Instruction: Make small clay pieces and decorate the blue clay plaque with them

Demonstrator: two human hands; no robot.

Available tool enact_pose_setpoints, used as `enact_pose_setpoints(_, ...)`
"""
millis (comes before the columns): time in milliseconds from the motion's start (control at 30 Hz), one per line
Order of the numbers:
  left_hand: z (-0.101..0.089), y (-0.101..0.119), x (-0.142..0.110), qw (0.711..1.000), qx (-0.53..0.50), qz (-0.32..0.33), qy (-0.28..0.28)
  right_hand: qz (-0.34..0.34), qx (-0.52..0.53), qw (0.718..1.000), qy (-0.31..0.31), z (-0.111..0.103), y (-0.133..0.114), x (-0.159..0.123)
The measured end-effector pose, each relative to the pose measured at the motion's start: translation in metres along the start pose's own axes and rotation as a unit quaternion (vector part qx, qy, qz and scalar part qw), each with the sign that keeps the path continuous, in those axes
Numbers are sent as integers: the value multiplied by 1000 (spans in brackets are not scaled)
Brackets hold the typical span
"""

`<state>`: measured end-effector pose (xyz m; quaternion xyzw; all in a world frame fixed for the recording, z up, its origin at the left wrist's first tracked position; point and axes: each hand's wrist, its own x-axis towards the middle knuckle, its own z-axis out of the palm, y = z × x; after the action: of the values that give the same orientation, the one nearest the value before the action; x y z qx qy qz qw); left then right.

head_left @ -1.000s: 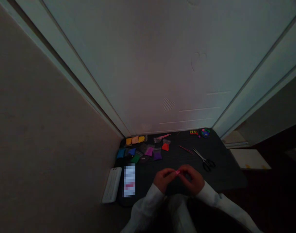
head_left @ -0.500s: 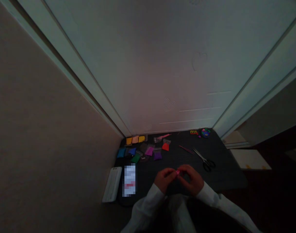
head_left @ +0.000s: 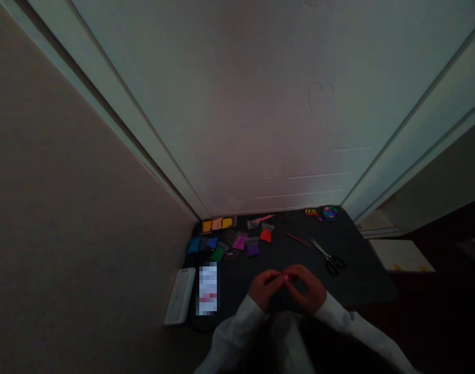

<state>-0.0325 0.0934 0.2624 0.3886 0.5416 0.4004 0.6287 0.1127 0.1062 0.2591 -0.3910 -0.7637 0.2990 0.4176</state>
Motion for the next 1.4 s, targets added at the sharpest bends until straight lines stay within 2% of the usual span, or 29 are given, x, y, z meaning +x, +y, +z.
enact_pose_setpoints(900,2,-7,1,1000,4,3,-12,33,-9,999,1,1,5,-5)
enact_pose_setpoints(1400,1,-4,-1,1000,5,20,13,144,57,988,-18,2,8,-10)
